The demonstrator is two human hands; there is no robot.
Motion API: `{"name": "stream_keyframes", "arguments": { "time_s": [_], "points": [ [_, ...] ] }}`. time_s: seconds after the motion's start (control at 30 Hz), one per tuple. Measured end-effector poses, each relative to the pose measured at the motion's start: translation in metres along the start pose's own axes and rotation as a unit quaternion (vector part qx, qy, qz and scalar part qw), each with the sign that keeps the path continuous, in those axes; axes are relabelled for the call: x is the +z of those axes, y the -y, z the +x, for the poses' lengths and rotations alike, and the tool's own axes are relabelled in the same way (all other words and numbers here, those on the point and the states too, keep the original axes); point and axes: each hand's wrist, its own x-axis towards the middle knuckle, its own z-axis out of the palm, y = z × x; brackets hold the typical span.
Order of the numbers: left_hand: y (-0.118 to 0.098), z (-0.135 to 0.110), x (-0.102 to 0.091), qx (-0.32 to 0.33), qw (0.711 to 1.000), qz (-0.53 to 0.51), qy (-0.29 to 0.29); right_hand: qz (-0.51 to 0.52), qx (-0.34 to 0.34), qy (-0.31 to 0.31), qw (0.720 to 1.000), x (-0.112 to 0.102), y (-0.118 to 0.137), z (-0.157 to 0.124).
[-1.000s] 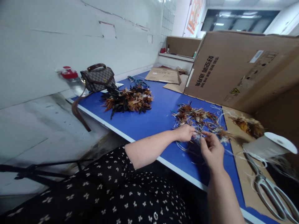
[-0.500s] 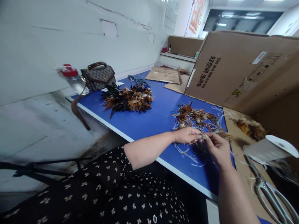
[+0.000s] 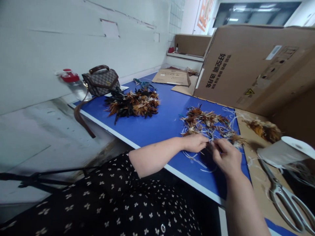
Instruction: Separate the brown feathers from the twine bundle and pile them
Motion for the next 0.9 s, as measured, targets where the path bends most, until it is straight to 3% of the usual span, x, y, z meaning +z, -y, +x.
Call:
{"name": "stream_keyframes", "arguments": {
  "time_s": [0.17,0.3,0.43,0.53,0.67,0.9],
  "points": [
    [-0.002,-0.001,0.001,0.034,0.993,-0.063,0.095,0.081,0.065,0.044,0.994,-0.009,-0.018,0.004],
    [0.003,0.005,0.005,-0.001,0.986,-0.161,0.035,0.125,0.081,0.042,0.988,-0.002,-0.015,0.001],
    [0.003,0.005,0.010,-0.083,0.953,-0.292,-0.019,0.136,0.066,0.009,0.989,0.015,-0.004,-0.003],
    [-0.005,0.000,0.009,-0.135,0.915,-0.380,0.002,0.141,0.057,-0.020,0.988,0.028,-0.002,-0.005],
    [-0.014,-0.006,0.004,-0.145,0.875,-0.459,0.044,0.138,0.051,-0.058,0.987,0.036,-0.006,-0.008],
    [-0.014,-0.007,0.001,-0.107,0.861,-0.492,0.070,0.112,0.037,-0.073,0.990,0.039,-0.009,-0.007]
  ]
}}
